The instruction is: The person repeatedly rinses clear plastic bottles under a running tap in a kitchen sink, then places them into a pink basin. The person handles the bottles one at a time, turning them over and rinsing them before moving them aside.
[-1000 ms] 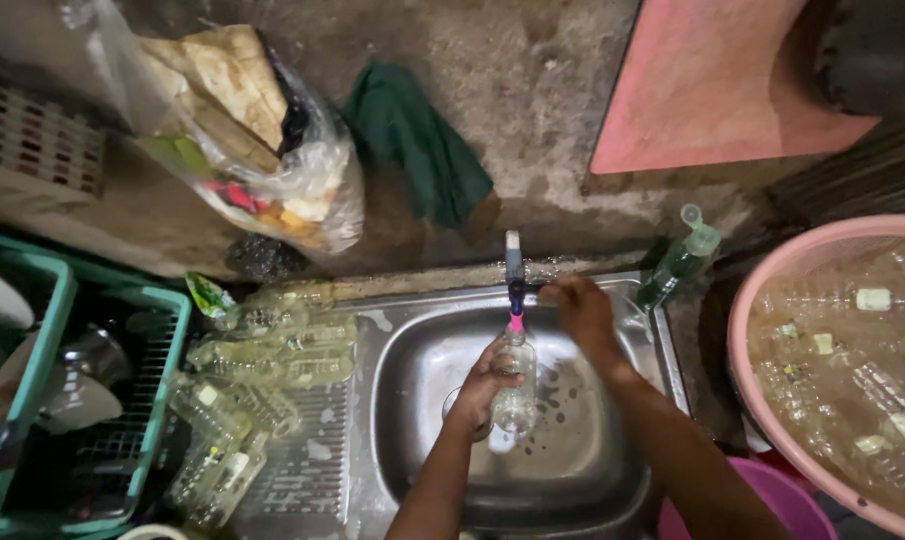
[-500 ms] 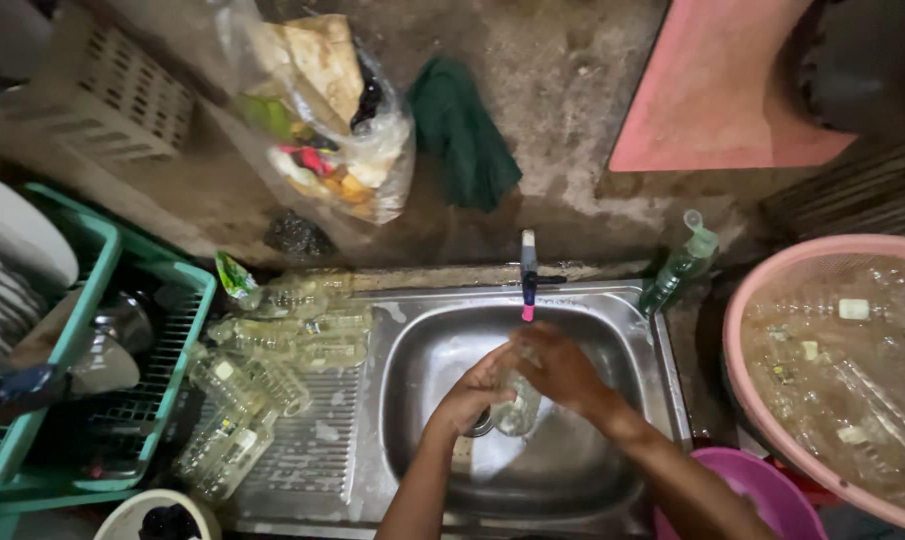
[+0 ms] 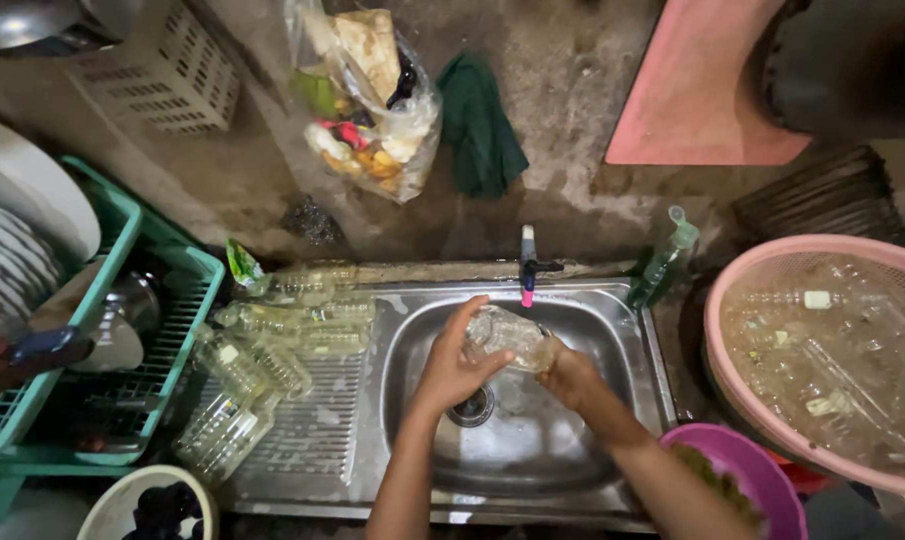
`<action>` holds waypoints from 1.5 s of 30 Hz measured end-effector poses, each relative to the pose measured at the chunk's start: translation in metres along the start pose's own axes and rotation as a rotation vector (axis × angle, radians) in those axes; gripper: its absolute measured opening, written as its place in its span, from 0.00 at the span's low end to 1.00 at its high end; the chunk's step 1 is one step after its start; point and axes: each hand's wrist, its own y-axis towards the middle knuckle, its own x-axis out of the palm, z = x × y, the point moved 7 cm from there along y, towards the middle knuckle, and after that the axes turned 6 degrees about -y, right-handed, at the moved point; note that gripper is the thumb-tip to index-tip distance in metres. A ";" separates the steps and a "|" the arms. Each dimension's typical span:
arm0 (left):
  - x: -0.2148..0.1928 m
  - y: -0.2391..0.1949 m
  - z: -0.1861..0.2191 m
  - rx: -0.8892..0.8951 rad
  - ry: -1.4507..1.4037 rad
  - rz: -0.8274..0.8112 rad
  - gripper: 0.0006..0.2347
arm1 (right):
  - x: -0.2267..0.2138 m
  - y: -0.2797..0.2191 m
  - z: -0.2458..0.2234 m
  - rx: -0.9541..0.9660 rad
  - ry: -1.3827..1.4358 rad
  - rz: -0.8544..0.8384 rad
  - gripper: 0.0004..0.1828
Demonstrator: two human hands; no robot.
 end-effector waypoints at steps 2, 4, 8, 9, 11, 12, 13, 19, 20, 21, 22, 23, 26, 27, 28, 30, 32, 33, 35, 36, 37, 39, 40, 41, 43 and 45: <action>-0.002 -0.003 -0.008 -0.062 0.009 0.040 0.35 | -0.001 -0.011 -0.001 -0.015 -0.055 0.069 0.20; -0.009 -0.012 -0.044 -0.340 -0.253 0.148 0.35 | 0.006 -0.029 -0.022 -0.146 -0.175 0.091 0.22; -0.009 -0.030 -0.115 -0.609 -0.806 0.265 0.35 | 0.041 -0.088 -0.082 -0.515 -0.431 0.050 0.26; 0.000 -0.040 -0.132 -0.732 -0.915 0.254 0.35 | 0.053 -0.104 -0.092 -0.578 -0.467 0.037 0.31; 0.019 -0.062 -0.157 -0.982 -1.131 0.229 0.36 | 0.076 -0.136 -0.104 -0.697 -0.654 0.076 0.29; 0.030 -0.065 -0.159 -0.978 -1.205 0.155 0.38 | 0.084 -0.150 -0.106 -0.756 -0.747 0.096 0.28; 0.043 -0.067 -0.158 -0.973 -1.277 0.078 0.40 | 0.093 -0.166 -0.111 -0.910 -0.810 0.112 0.26; 0.015 -0.050 -0.126 -0.532 -1.184 0.279 0.32 | 0.054 -0.112 -0.096 -0.677 -0.444 0.113 0.20; 0.005 -0.043 -0.113 -0.436 -1.088 0.295 0.31 | 0.039 -0.092 -0.088 -0.603 -0.330 0.086 0.18; -0.001 -0.040 -0.103 -0.442 -0.947 0.284 0.32 | 0.025 -0.071 -0.078 -0.529 -0.215 0.058 0.17; -0.007 -0.038 -0.092 -0.446 -0.806 0.273 0.33 | 0.011 -0.049 -0.062 -0.384 -0.166 0.068 0.17; -0.011 -0.035 -0.081 -0.451 -0.666 0.257 0.34 | -0.003 -0.031 -0.044 -0.240 -0.115 0.080 0.17; -0.012 -0.021 -0.039 -0.243 -0.372 0.183 0.33 | -0.005 0.000 0.002 -0.073 -0.007 -0.084 0.18; -0.013 -0.020 -0.035 -0.247 -0.372 0.197 0.34 | 0.001 0.002 0.009 -0.059 0.021 -0.171 0.18; -0.013 -0.021 -0.033 -0.251 -0.373 0.212 0.34 | -0.001 0.002 0.009 -0.068 0.010 -0.116 0.19; -0.015 -0.023 -0.045 -0.313 -0.409 0.258 0.33 | 0.000 -0.012 0.001 -0.089 -0.008 -0.002 0.21; -0.019 -0.030 -0.074 -0.431 -0.479 0.323 0.31 | 0.009 -0.040 -0.032 -0.269 -0.264 0.128 0.24; -0.018 -0.035 -0.093 -0.489 -0.607 0.347 0.30 | 0.016 -0.059 -0.049 -0.357 -0.394 0.195 0.26; -0.011 -0.046 -0.131 -0.604 -0.864 0.398 0.29 | 0.040 -0.099 -0.080 -0.521 -0.516 0.220 0.25; 0.004 -0.051 -0.145 -0.648 -1.030 0.331 0.28 | 0.053 -0.119 -0.094 -0.603 -0.579 0.230 0.27; 0.019 -0.058 -0.155 -0.690 -1.196 0.263 0.29 | 0.071 -0.144 -0.111 -0.824 -0.673 0.216 0.25; 0.041 -0.067 -0.166 -0.803 -1.412 0.175 0.30 | 0.104 -0.192 -0.130 -1.268 -0.854 0.177 0.21; 0.053 -0.072 -0.167 -0.878 -1.461 0.160 0.30 | 0.110 -0.199 -0.129 -1.260 -0.894 0.189 0.22; 0.063 -0.078 -0.163 -0.954 -1.511 0.145 0.31 | 0.114 -0.203 -0.126 -1.251 -0.933 0.199 0.23; 0.060 -0.081 -0.151 -0.957 -1.453 0.199 0.31 | 0.110 -0.199 -0.122 -1.226 -0.925 0.222 0.24; 0.048 -0.070 -0.130 -0.844 -1.379 0.222 0.30 | 0.097 -0.182 -0.120 -1.194 -0.829 0.247 0.24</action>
